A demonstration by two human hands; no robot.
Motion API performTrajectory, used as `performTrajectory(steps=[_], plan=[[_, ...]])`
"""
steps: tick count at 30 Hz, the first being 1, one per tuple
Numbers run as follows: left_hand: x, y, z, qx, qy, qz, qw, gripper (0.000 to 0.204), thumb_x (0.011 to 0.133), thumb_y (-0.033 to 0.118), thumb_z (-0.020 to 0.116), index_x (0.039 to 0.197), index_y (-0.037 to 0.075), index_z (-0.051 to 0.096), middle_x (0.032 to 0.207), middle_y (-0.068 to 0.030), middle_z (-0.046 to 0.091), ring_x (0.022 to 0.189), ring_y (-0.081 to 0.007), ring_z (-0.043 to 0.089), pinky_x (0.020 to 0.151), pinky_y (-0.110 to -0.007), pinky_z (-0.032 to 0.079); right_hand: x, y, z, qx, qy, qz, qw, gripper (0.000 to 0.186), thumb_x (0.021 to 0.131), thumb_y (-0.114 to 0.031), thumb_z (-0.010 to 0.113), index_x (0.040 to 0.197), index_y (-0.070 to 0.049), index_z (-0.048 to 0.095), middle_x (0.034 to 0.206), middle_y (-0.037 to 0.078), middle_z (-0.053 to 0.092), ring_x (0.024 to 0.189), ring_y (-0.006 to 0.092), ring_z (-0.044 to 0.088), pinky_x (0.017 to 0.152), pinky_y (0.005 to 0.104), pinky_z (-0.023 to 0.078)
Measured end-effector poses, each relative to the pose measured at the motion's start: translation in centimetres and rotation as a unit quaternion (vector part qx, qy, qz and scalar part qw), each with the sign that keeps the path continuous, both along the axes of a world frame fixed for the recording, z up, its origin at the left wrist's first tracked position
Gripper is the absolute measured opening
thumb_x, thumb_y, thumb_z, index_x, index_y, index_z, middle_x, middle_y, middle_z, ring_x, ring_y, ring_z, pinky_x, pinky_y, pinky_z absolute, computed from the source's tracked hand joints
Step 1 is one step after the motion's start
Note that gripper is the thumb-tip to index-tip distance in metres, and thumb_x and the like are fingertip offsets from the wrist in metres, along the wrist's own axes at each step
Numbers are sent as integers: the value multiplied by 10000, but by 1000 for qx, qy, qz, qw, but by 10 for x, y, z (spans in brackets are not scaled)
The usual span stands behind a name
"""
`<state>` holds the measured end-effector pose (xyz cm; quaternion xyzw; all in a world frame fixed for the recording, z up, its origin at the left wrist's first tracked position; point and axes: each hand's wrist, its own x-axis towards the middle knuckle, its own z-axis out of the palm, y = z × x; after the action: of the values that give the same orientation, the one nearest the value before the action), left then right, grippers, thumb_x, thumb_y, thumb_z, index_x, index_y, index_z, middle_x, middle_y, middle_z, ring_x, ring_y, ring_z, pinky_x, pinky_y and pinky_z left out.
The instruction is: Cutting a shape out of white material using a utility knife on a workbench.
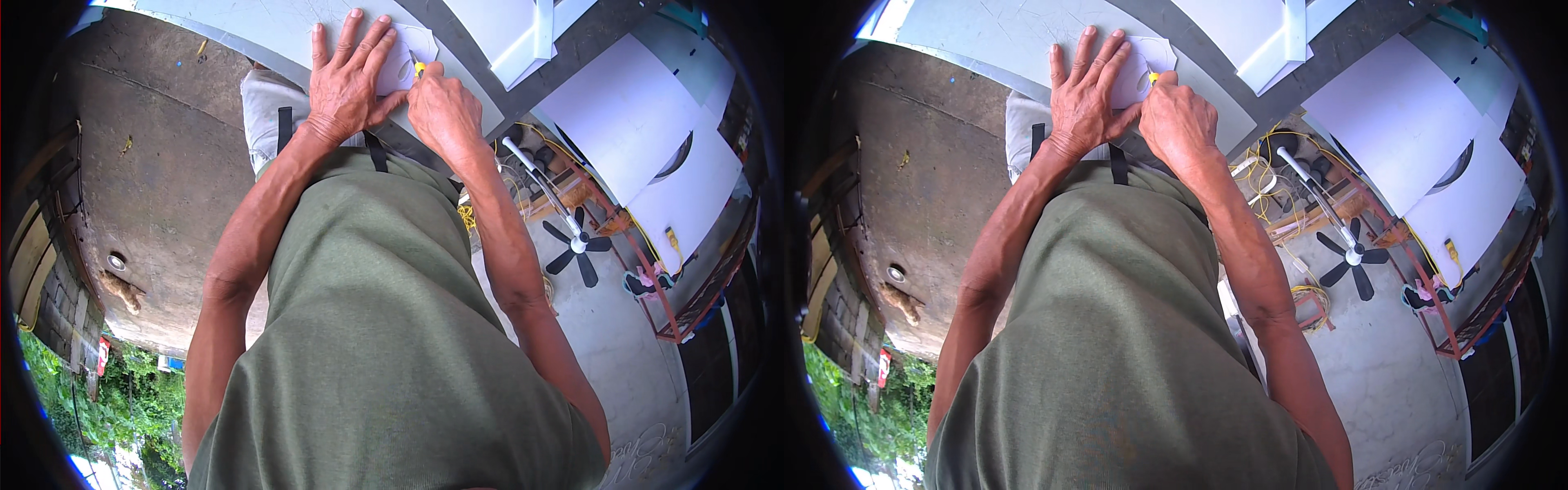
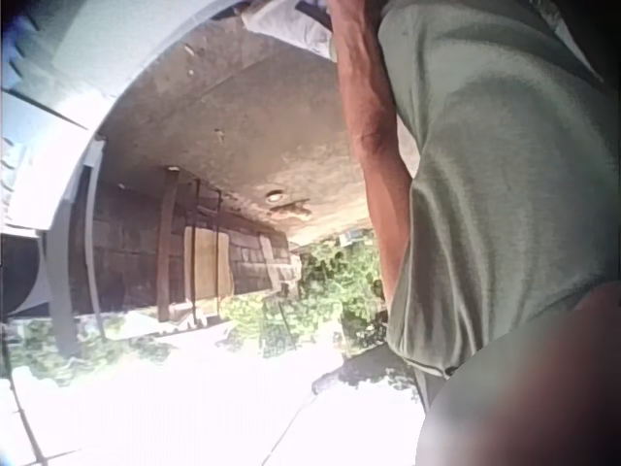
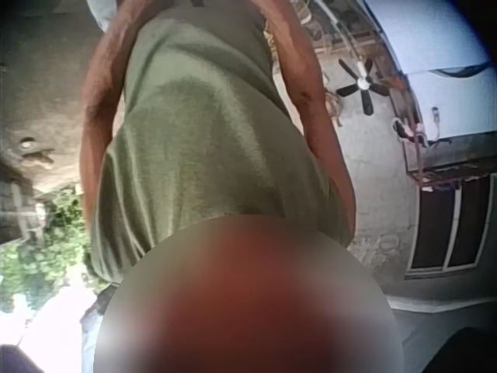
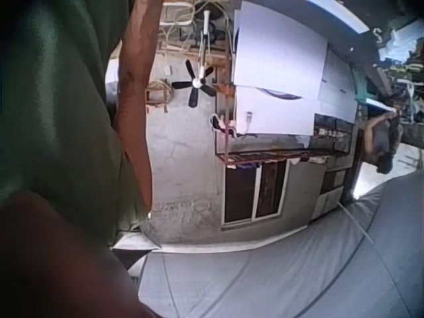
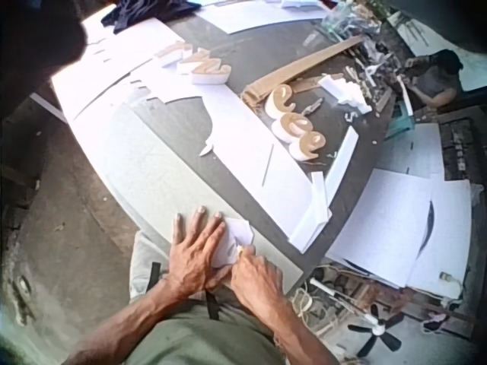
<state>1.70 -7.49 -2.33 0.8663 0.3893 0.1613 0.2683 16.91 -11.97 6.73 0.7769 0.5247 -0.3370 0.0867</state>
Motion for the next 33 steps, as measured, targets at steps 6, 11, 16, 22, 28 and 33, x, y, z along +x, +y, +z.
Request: performTrajectory(steps=[6, 11, 16, 22, 28, 33], plan=[[-10, 3, 9, -21, -21, -34, 999, 955, 779, 598, 770, 1545, 126, 451, 1641, -12, 392, 1562, -294, 253, 1253, -628, 100, 13, -11, -11, 23, 3, 23, 999, 292, 1017, -250, 551, 998, 42, 546, 769, 305, 692, 759, 497, 705, 694, 585, 555], [-27, 27, 13, -13, 30, -118, 992, 937, 782, 466, 821, 1577, 195, 405, 1647, -13, 378, 1560, -275, 252, 1286, -544, 168, 29, -11, -9, 60, -10, 78, 995, 261, 1005, -243, 564, 1014, 18, 564, 730, 260, 696, 717, 450, 714, 652, 554, 556], [-29, 32, 7, 3, 2, -132, 991, 986, 751, 509, 822, 1593, 242, 382, 1661, 31, 354, 1566, -267, 236, 1297, -546, 154, 31, -6, -1, 79, -39, 141, 986, 214, 991, -220, 582, 1009, -7, 592, 697, 208, 701, 689, 404, 722, 620, 513, 555], [-22, 36, 3, 52, 10, -145, 988, 950, 786, 644, 743, 1590, 282, 390, 1652, 84, 362, 1568, -252, 231, 1307, -527, 124, 41, -1, -9, 133, -50, 222, 965, 213, 986, -264, 634, 997, -52, 609, 714, 175, 696, 694, 379, 726, 600, 488, 549], [-18, 33, 0, 49, 22, -112, 992, 802, 843, 591, 745, 1544, 312, 474, 1617, 95, 422, 1555, -219, 273, 1309, -509, 125, 46, -3, -12, 118, -72, 232, 963, 249, 1009, -303, 620, 1070, -69, 558, 820, 161, 700, 772, 395, 712, 647, 513, 554], [-15, 32, 2, 41, 14, -98, 994, 729, 854, 525, 754, 1512, 316, 522, 1596, 104, 454, 1553, -218, 281, 1307, -509, 138, 42, -21, -24, 163, -47, 155, 973, 222, 979, -263, 657, 1050, -70, 573, 831, 153, 681, 762, 368, 719, 623, 501, 544]])
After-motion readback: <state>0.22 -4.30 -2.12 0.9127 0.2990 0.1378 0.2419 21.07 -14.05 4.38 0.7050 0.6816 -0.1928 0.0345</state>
